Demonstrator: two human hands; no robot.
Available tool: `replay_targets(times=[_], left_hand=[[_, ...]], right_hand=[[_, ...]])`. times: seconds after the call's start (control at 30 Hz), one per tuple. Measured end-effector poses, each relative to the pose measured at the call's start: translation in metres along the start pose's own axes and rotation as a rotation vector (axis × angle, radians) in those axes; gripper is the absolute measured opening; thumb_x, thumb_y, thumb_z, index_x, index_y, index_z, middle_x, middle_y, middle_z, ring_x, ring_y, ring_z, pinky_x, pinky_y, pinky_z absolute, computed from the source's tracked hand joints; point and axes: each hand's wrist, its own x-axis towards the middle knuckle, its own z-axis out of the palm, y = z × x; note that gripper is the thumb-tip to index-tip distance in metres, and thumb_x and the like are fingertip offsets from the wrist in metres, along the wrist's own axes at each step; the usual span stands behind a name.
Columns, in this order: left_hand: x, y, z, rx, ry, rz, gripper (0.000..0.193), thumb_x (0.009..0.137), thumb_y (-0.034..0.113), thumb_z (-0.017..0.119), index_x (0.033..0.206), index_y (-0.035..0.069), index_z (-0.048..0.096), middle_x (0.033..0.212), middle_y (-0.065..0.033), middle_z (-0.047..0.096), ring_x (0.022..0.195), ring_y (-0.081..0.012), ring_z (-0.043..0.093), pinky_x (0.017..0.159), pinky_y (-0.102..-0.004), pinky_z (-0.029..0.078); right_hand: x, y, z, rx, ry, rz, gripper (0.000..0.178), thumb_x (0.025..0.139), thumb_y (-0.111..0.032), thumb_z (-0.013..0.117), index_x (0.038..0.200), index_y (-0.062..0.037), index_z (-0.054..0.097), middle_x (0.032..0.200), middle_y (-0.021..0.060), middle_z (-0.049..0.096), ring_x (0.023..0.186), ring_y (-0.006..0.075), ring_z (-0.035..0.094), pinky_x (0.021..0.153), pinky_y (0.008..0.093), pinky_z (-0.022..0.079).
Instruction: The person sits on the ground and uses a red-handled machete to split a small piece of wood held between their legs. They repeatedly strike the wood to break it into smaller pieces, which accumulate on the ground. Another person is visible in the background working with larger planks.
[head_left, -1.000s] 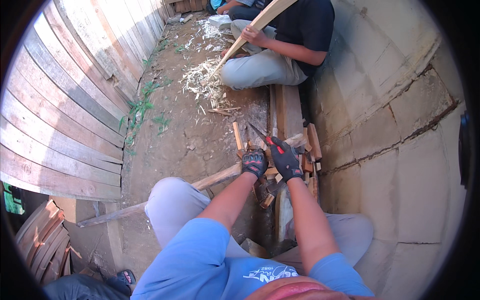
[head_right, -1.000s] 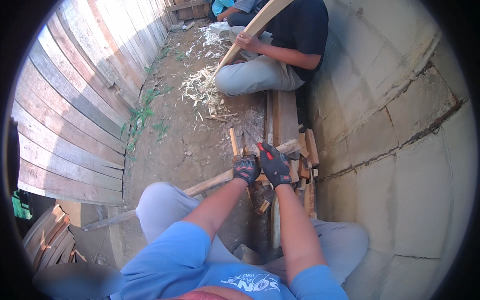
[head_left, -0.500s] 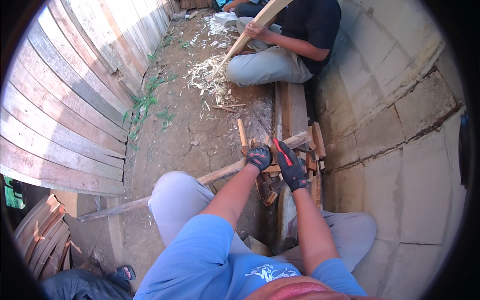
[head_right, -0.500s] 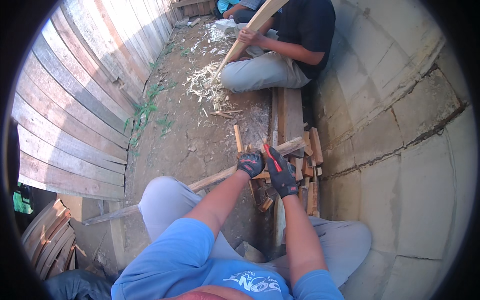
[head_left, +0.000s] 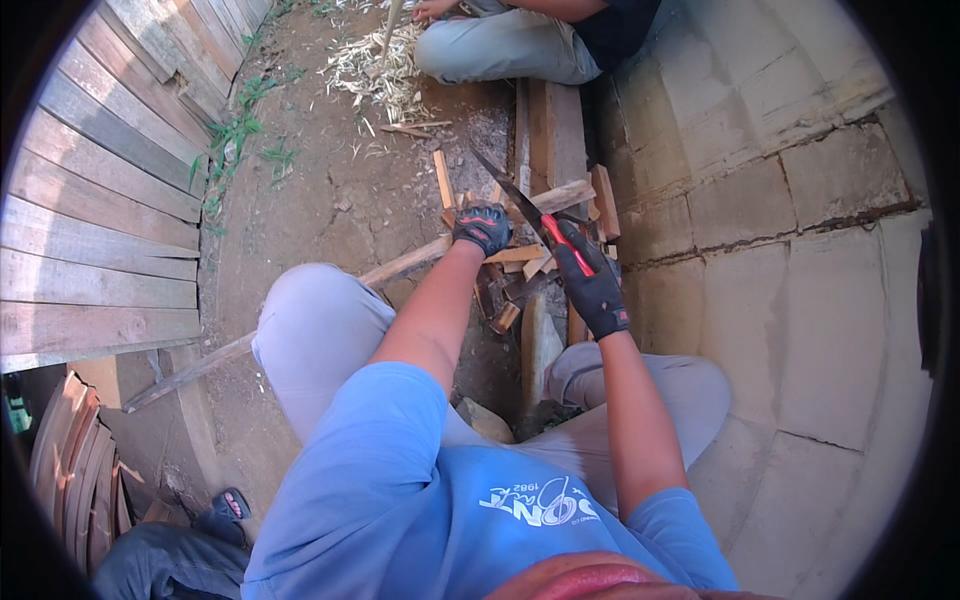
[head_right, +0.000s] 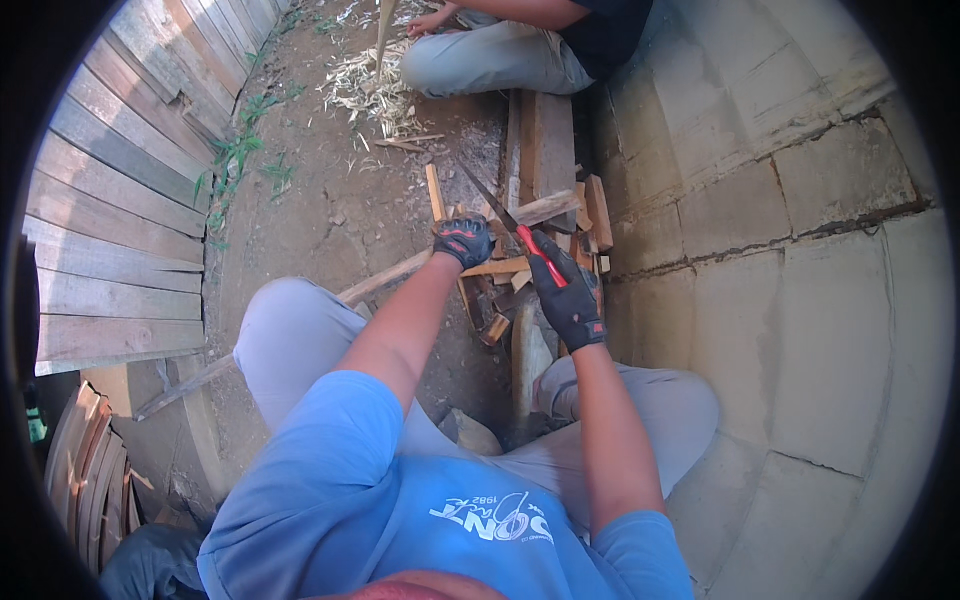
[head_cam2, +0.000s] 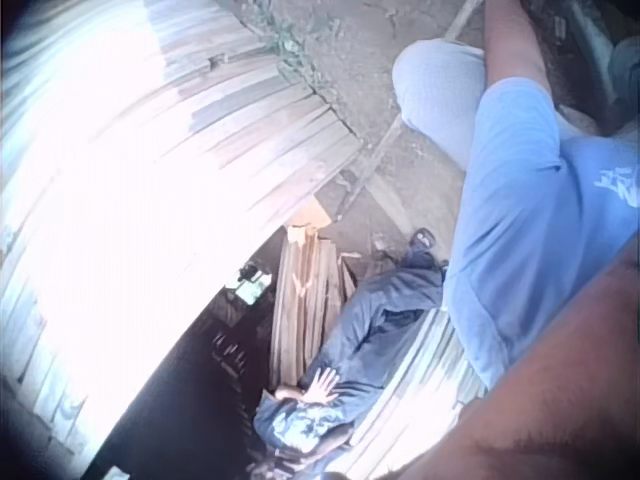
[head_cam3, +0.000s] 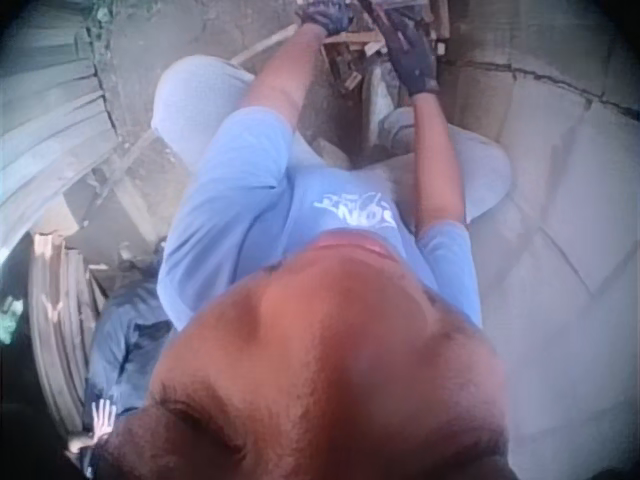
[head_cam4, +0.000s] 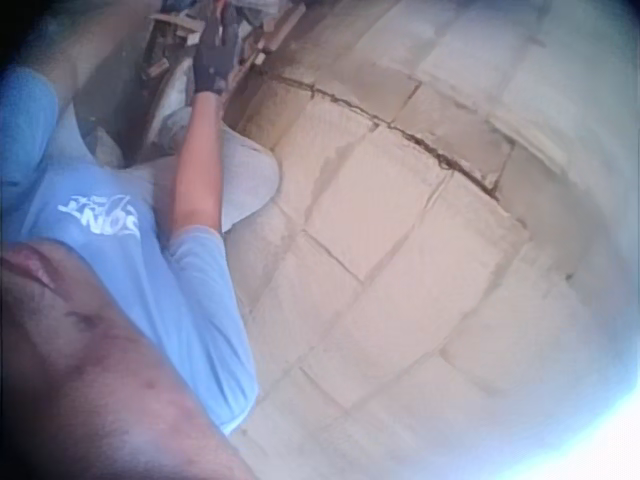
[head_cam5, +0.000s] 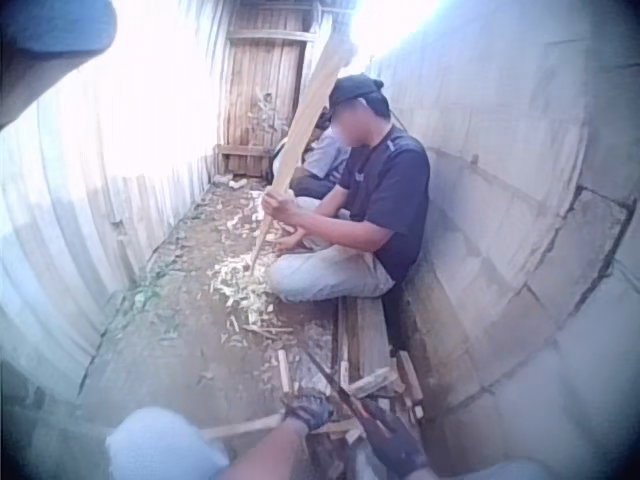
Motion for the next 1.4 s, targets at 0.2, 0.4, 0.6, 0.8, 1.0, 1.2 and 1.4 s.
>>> replay_targets(times=[0.2,0.4,0.6,0.8,1.0,1.2,1.4], left_hand=[[-0.009,-0.015,-0.019,-0.046,-0.062,-0.036,0.040,0.096,0.034,0.058,0.115,0.005,0.077,0.120,-0.0202,0.077,0.111,-0.0376,0.075,0.096,-0.0513,0.058],[-0.006,-0.019,-0.006,-0.060,0.012,-0.020,0.038,0.093,0.031,0.058,0.113,0.005,0.078,0.116,-0.0220,0.077,0.107,-0.0368,0.076,0.093,-0.0502,0.059],[-0.002,-0.017,-0.003,-0.099,-0.017,-0.044,0.038,0.093,0.032,0.060,0.115,0.005,0.077,0.117,-0.0206,0.078,0.108,-0.0366,0.076,0.095,-0.0489,0.059],[0.000,-0.021,0.002,-0.084,0.007,-0.034,0.040,0.093,0.033,0.061,0.117,0.004,0.077,0.117,-0.0206,0.078,0.109,-0.0368,0.075,0.096,-0.0493,0.058],[-0.005,-0.008,-0.011,-0.072,0.002,-0.042,0.034,0.093,0.027,0.058,0.111,0.008,0.080,0.113,-0.0182,0.079,0.107,-0.0344,0.077,0.093,-0.0490,0.059],[-0.012,-0.015,-0.004,-0.143,0.043,-0.071,0.030,0.093,0.028,0.060,0.104,0.009,0.081,0.104,-0.0182,0.080,0.099,-0.0329,0.078,0.087,-0.0480,0.060],[-0.011,-0.024,0.007,-0.122,0.046,-0.059,0.029,0.092,0.028,0.060,0.101,0.012,0.082,0.101,-0.0172,0.080,0.097,-0.0326,0.079,0.085,-0.0476,0.061]], right_hand=[[-0.055,-0.070,-0.058,-0.237,-0.083,0.056,0.043,0.105,-0.030,0.065,0.144,-0.0116,0.068,0.134,0.0165,0.074,0.124,0.0349,0.070,0.105,0.0439,0.053],[-0.092,-0.127,-0.089,-0.099,-0.085,0.409,0.046,0.104,-0.030,0.067,0.143,-0.0055,0.068,0.117,0.0148,0.078,0.093,0.0218,0.075,0.086,0.0370,0.058],[-0.085,-0.114,-0.090,-0.166,0.009,0.303,0.044,0.104,-0.030,0.067,0.141,-0.0058,0.070,0.114,0.0129,0.079,0.091,0.0199,0.074,0.085,0.0361,0.057],[-0.042,-0.090,-0.041,-0.223,-0.025,-0.006,0.040,0.105,-0.028,0.065,0.138,-0.0073,0.072,0.125,0.0198,0.077,0.115,0.0325,0.075,0.098,0.0406,0.056],[0.025,-0.054,0.029,-0.315,0.037,-0.030,0.041,0.104,-0.033,0.066,0.136,-0.0097,0.073,0.128,0.0209,0.075,0.121,0.0328,0.072,0.103,0.0419,0.055],[0.082,-0.029,0.089,-0.249,0.031,0.016,0.041,0.102,-0.034,0.065,0.135,-0.0104,0.074,0.130,0.0201,0.075,0.122,0.0356,0.071,0.105,0.0440,0.053],[0.106,-0.001,0.106,-0.125,0.000,-0.087,0.043,0.102,-0.034,0.067,0.139,-0.0127,0.073,0.132,0.0197,0.074,0.127,0.0336,0.069,0.108,0.0412,0.052]])
